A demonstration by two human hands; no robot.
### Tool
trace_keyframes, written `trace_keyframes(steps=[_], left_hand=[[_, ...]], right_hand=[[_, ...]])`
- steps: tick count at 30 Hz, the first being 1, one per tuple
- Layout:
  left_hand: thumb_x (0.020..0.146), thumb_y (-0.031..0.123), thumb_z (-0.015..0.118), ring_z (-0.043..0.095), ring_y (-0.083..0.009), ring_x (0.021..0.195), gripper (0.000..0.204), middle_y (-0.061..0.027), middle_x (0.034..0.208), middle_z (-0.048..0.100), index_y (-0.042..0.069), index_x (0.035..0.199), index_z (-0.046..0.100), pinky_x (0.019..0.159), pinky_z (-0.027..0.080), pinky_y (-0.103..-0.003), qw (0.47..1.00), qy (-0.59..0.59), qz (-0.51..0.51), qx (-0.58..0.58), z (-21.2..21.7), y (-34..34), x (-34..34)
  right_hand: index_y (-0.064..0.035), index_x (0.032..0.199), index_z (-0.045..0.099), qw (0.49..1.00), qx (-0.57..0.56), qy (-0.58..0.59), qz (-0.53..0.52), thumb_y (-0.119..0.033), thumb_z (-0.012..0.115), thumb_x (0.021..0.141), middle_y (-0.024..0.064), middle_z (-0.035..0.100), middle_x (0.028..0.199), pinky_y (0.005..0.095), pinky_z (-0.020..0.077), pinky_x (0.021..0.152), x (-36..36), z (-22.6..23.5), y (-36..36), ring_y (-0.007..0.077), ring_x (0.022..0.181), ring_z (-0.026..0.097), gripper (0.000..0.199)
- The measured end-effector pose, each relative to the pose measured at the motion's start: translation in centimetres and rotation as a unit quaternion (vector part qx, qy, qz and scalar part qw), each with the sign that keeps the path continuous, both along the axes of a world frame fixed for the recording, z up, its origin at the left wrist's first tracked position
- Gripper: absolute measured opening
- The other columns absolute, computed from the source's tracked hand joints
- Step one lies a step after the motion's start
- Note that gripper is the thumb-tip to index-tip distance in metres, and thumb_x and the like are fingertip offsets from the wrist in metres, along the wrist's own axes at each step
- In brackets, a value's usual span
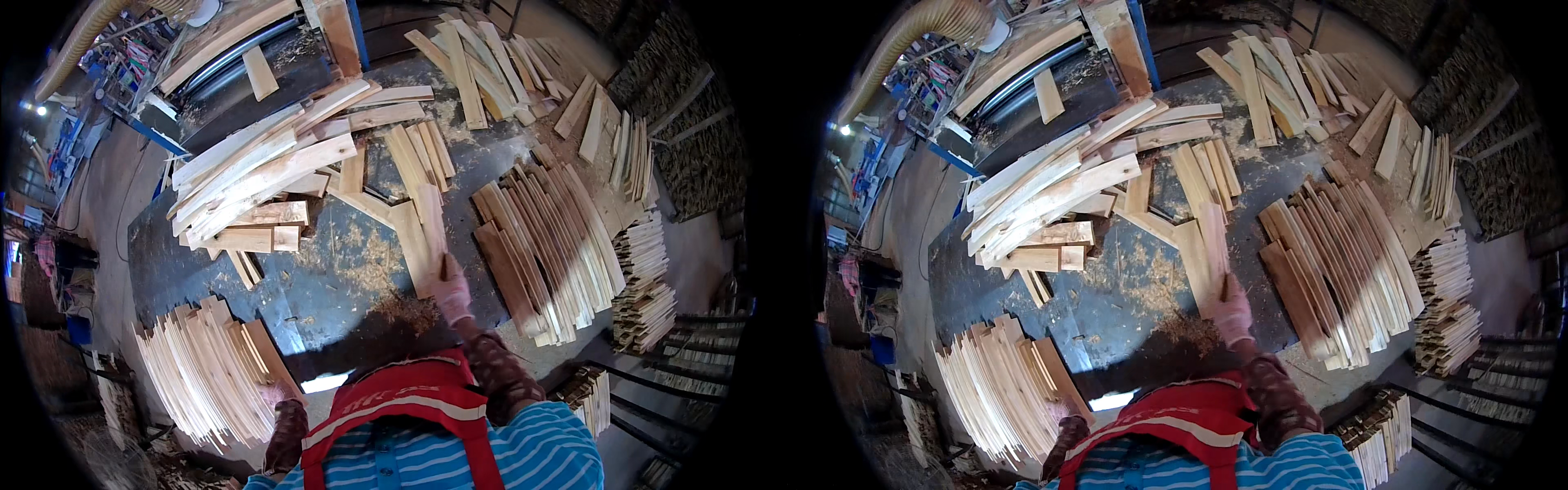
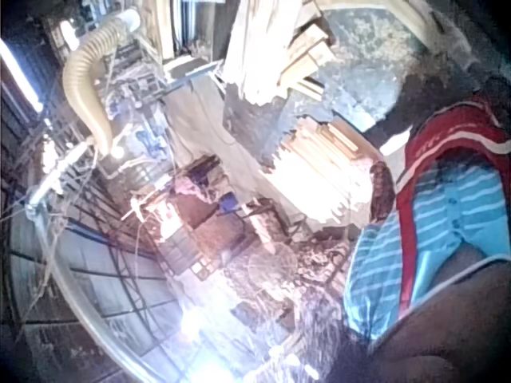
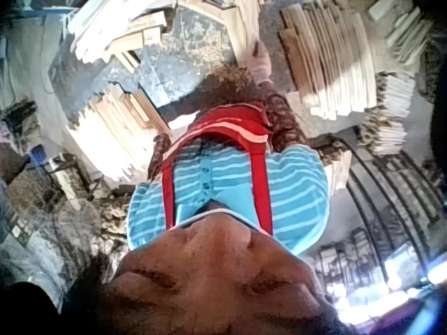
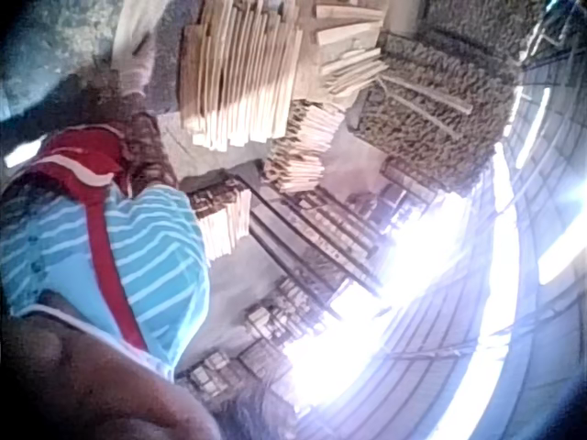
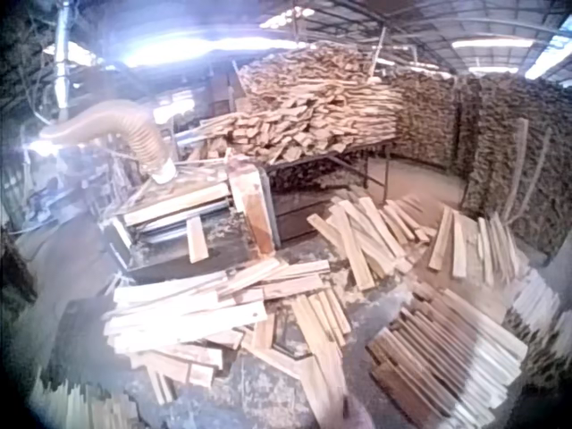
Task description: The person sorts and stacks thin wooden planks in a workshop. They pick up planks from a pile, inspect them, and arrange them into neat stacks on a metal rack. The person also moves a large bundle of planks to a different location.
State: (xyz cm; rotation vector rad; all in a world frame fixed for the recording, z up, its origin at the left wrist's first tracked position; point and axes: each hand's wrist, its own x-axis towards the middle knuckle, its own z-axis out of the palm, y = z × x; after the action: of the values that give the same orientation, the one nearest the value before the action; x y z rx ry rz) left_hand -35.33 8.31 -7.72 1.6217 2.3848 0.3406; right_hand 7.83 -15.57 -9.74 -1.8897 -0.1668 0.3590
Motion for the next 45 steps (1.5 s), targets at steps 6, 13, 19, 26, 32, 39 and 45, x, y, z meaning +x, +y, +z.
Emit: trace_keyframes(steps=[6,13,19,26,32,39,45], left_hand=[[0.085,0.016,0.069,0.053,-0.0338,0.125,0.069,-0.0210,0.142,0.051,0.001,0.147,0.041,0.105,0.042,-0.041,0.962,-0.222,-0.135,0.088,1.9,1.6,2.8],[0.091,0.009,0.069,0.059,-0.0207,0.115,0.052,-0.0108,0.125,0.064,-0.001,0.139,0.052,0.100,0.048,-0.033,0.780,-0.490,-0.282,-0.268,1.0,-0.8,16.8],[0.095,0.039,0.066,0.063,-0.0215,0.102,0.062,-0.0093,0.121,0.064,0.003,0.142,0.047,0.087,0.052,-0.035,0.570,-0.624,-0.218,-0.488,6.4,-7.1,29.5],[0.083,0.012,0.060,0.066,-0.0296,0.110,0.053,-0.0154,0.123,0.065,0.000,0.134,0.052,0.096,0.055,-0.046,0.503,-0.693,-0.126,-0.500,7.8,-3.7,28.0],[0.089,0.027,0.067,0.066,-0.0346,0.104,0.059,-0.0179,0.115,0.065,-0.002,0.136,0.047,0.093,0.055,-0.052,0.528,-0.688,-0.138,-0.478,9.4,-2.9,24.5],[0.094,0.058,0.057,0.064,-0.0265,0.071,0.061,-0.0144,0.090,0.066,0.002,0.118,0.055,0.060,0.055,-0.039,0.731,-0.612,-0.061,-0.296,-1.6,0.0,10.4],[0.088,0.036,0.070,0.062,-0.0208,0.070,0.033,-0.0063,0.082,0.069,0.003,0.091,0.071,0.068,0.050,-0.038,0.951,-0.240,-0.070,-0.183,-4.0,0.0,-1.5]], right_hand=[[-0.0044,0.153,0.022,0.906,-0.397,-0.125,0.077,-0.025,0.075,0.070,0.0218,0.048,0.137,0.0453,0.0451,0.103,-2.6,2.5,4.3,0.0402,0.123,0.051,0.100],[-0.0047,0.154,0.021,0.958,-0.268,0.023,0.096,-0.027,0.079,0.067,0.0227,0.047,0.137,0.0441,0.0425,0.106,-2.2,7.2,3.8,0.0400,0.126,0.049,0.107],[0.0034,0.152,0.030,0.984,0.123,0.106,0.068,-0.025,0.072,0.079,0.0187,0.052,0.139,0.0317,0.0493,0.097,-7.3,7.9,3.9,0.0273,0.122,0.057,0.088],[0.0017,0.145,0.044,0.772,0.408,0.484,0.054,-0.027,0.046,0.094,0.0141,0.061,0.129,0.0340,0.0540,0.093,-3.7,12.0,1.8,0.0243,0.112,0.063,0.059],[-0.0008,0.132,0.055,0.855,0.264,0.435,0.099,-0.024,0.053,0.093,0.0151,0.066,0.118,0.0420,0.0558,0.089,-3.6,9.1,2.0,0.0295,0.102,0.066,0.045],[-0.0148,0.121,0.067,0.938,-0.184,-0.025,0.292,-0.034,0.063,0.093,0.0151,0.069,0.105,0.0382,0.0515,0.086,-3.9,9.2,-0.4,0.0326,0.099,0.067,0.034],[-0.0114,0.111,0.072,0.970,-0.152,0.156,0.106,-0.040,0.061,0.090,0.0114,0.073,0.105,0.0358,0.0513,0.088,-2.0,4.3,-4.2,0.0312,0.099,0.068,0.037]])
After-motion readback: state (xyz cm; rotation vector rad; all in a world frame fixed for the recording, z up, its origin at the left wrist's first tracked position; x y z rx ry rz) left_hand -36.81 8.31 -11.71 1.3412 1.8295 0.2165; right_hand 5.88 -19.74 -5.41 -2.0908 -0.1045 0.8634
